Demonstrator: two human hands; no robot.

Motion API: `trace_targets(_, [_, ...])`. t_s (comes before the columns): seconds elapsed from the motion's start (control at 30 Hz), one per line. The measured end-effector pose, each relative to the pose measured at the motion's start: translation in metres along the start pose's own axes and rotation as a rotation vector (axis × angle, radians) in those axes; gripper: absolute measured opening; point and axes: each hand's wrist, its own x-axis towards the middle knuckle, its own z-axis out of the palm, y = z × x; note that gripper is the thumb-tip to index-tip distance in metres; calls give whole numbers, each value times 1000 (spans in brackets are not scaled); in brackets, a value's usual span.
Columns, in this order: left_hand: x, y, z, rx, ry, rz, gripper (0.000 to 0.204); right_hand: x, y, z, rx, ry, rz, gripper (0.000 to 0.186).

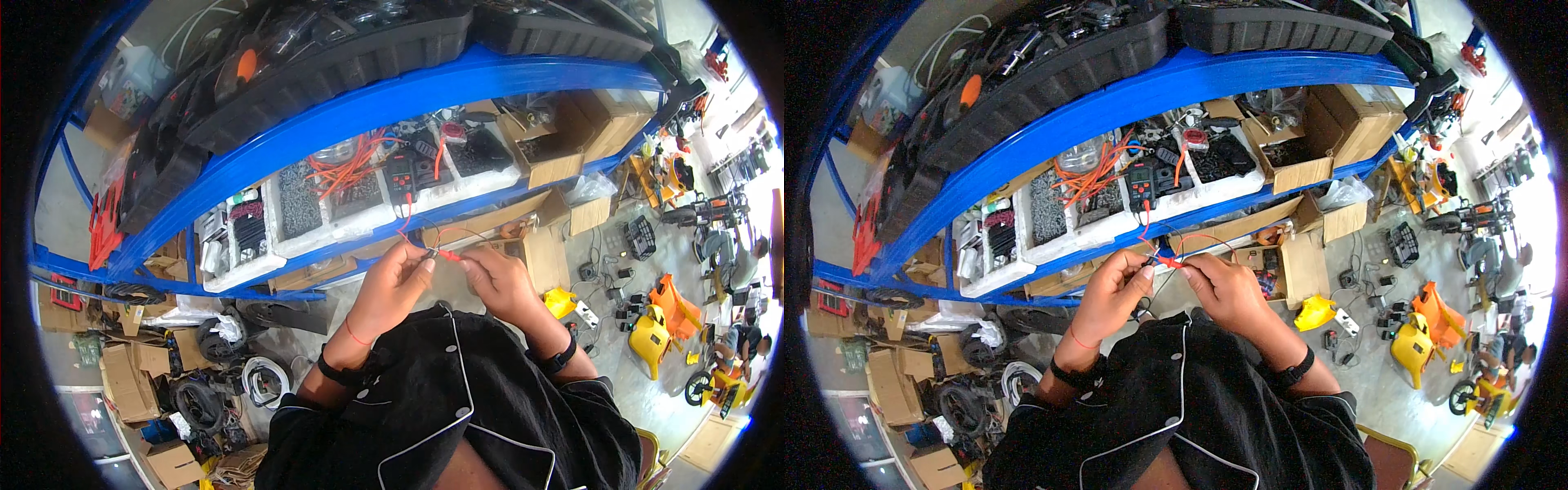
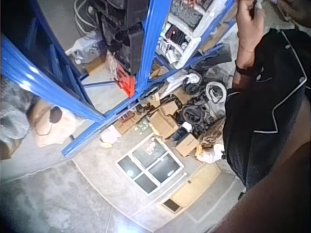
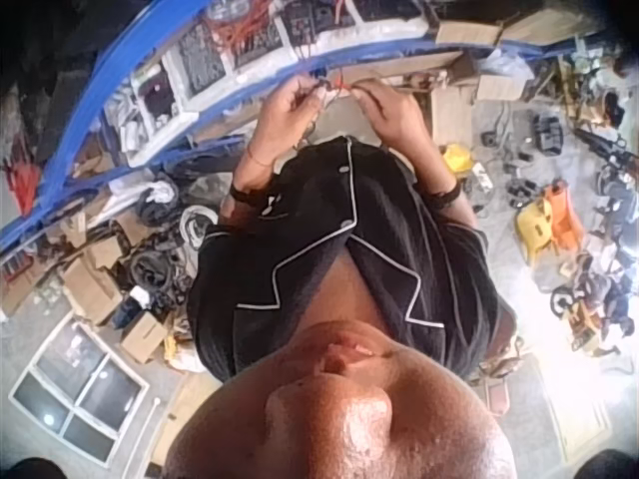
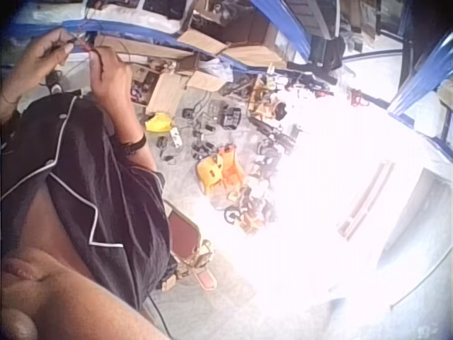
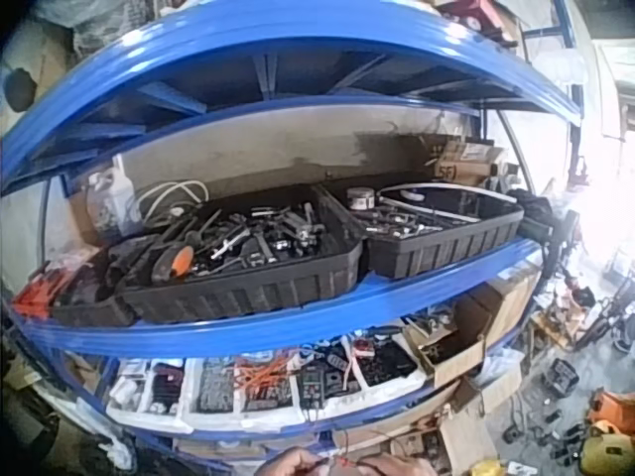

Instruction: The person unscrews the back cover of a multimeter using a screwdriver, removes the screw, and then uses the probes of another multimeter to test internal electronic components.

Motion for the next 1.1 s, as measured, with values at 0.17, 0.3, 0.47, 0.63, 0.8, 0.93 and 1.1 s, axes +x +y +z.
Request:
trace_targets(0.17, [0, -5, -3, 1, -6, 0, 13, -3, -5, -2, 11, 18, -46, 18])
trace_targets(0.3, [-2, -5, -1, -8, -3, -4, 15, -3, -3, 0, -20, 30, -38, 18])
trace_targets(0.47, [-3, -4, -2, -21, -2, -6, 15, -3, -2, 2, -1, 27, -22, 18])
trace_targets(0.63, [-4, -1, 0, 0, -11, 9, 11, -3, 0, 3, 4, 14, -8, 18])
trace_targets(0.8, [-4, -4, -1, -26, -15, 3, 14, -4, 0, 3, -2, 16, -8, 19])
trace_targets(0.93, [-4, -7, -2, -35, -19, 10, 14, -3, -1, 3, -23, 32, -35, 18])
trace_targets(1.1, [-4, -7, -3, 12, 7, -7, 14, -5, 0, 3, -22, 66, -40, 17])
